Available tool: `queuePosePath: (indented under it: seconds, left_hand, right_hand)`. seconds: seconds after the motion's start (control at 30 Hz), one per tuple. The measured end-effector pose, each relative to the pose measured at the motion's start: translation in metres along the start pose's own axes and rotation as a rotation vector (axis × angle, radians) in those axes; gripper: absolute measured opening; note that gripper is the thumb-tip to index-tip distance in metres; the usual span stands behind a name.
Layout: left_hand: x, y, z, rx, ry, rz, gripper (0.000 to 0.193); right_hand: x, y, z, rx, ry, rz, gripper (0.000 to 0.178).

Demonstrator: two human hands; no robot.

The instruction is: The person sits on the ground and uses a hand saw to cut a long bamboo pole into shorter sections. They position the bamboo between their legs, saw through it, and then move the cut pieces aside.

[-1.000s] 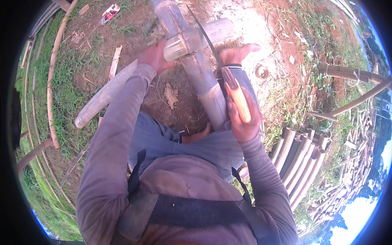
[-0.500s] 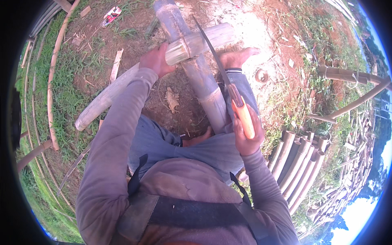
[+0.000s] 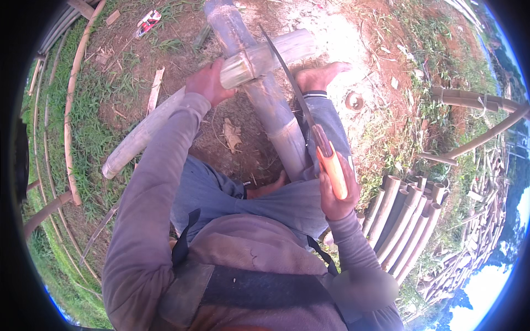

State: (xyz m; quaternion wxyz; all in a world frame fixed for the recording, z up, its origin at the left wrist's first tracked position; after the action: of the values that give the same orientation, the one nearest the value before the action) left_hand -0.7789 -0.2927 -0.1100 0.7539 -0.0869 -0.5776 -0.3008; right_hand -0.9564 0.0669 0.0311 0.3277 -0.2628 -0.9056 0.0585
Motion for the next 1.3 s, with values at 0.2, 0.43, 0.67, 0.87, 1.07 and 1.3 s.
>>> queuePosePath:
  seconds: [0.2,0.43,0.67,0.87,1.07,1.3]
  left_hand:
    - [0.006,0.003,0.014,-0.045,0.012,0.012,0.092]
    - [0.009,0.007,0.006,-0.003,-0.001,0.003,0.092]
    - [0.007,-0.001,0.019,-0.044,-0.003,-0.011,0.089]
    - [0.005,0.001,0.002,-0.007,-0.005,-0.032,0.089]
    - [0.002,0.001,0.01,-0.02,-0.021,0.005,0.091]
    - [0.01,0.006,0.011,-0.041,-0.021,-0.011,0.092]
  right_hand:
    - [-0.096,-0.168,0.014,-0.028,-0.01,0.117,0.041]
    - [0.01,0.019,0.002,-0.044,-0.026,0.008,0.051]
    - [-0.092,-0.172,0.012,-0.077,-0.035,0.037,0.045]
    - [-0.025,-0.039,0.005,-0.025,0.01,0.034,0.052]
    - [-0.028,-0.023,0.028,-0.154,-0.177,0.087,0.049]
    - [-0.081,-0.127,0.014,-0.077,-0.132,0.07,0.046]
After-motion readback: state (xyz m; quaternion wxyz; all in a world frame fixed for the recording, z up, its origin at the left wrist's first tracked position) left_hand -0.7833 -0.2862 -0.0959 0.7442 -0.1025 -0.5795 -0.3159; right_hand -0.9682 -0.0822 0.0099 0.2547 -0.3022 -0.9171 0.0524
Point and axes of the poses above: each hand's wrist, its own y-axis away from the middle knuckle, its own x-axis out of the back of the hand, z = x × y, the point moved 6 cm from there along -y, towards the middle knuckle
